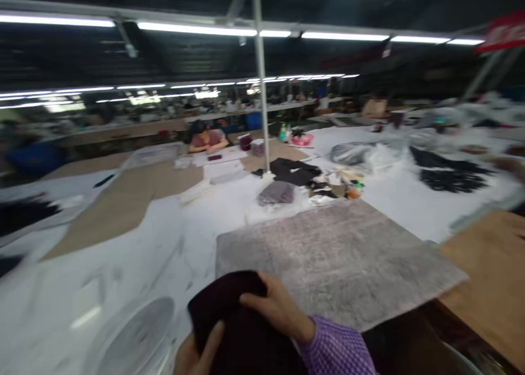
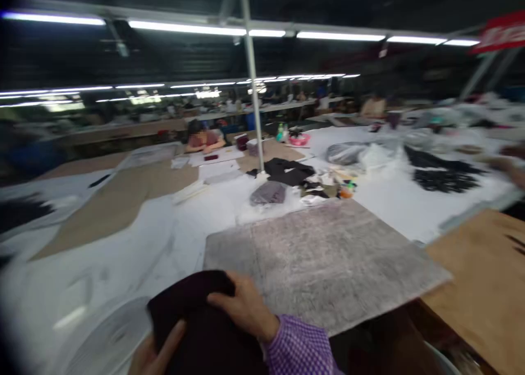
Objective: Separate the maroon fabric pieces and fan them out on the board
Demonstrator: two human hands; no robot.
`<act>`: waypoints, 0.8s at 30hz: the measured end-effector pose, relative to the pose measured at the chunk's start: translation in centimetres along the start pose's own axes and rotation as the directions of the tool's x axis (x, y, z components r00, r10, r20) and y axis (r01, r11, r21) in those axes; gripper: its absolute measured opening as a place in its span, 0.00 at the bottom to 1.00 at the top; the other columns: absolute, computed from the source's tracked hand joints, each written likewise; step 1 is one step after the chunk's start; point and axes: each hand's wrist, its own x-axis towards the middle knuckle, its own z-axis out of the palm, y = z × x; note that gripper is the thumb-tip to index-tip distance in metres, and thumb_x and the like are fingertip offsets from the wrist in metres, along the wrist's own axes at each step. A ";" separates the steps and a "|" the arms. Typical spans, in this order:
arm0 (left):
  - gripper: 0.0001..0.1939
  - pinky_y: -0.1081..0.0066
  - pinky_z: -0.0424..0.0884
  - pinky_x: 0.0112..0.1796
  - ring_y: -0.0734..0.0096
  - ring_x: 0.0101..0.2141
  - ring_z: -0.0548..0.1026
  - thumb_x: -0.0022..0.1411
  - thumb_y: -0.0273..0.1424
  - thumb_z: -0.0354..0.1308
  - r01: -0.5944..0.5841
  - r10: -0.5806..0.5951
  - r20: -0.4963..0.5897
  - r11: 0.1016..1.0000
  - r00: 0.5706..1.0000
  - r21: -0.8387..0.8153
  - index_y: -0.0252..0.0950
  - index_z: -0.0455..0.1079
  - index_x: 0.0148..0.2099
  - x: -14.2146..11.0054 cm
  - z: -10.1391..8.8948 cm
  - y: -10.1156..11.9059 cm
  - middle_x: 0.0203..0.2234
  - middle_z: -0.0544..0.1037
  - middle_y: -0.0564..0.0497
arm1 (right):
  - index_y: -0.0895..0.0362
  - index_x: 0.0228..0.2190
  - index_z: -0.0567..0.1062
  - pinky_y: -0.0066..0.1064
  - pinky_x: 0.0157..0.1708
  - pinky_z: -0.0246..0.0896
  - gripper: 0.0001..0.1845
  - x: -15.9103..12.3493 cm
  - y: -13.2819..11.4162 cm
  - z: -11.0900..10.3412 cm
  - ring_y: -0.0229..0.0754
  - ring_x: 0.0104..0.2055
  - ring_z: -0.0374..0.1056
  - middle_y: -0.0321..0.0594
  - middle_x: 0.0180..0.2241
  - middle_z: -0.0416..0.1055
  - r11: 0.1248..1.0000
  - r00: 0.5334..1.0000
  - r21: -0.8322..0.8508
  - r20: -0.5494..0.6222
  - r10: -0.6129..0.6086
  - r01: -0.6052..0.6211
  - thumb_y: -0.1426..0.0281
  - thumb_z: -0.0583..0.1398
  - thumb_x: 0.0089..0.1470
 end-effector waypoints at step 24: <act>0.19 0.57 0.64 0.53 0.59 0.47 0.73 0.62 0.26 0.52 0.386 -0.075 0.411 0.526 0.909 -0.758 0.33 0.63 0.56 0.6 -0.6 -2.4 0.44 0.78 0.43 | 0.46 0.41 0.71 0.34 0.43 0.64 0.18 -0.8 1.4 -3.0 0.44 0.46 0.65 0.37 0.50 0.64 0.947 0.958 0.149 0.082 0.276 -0.285 0.65 0.65 0.46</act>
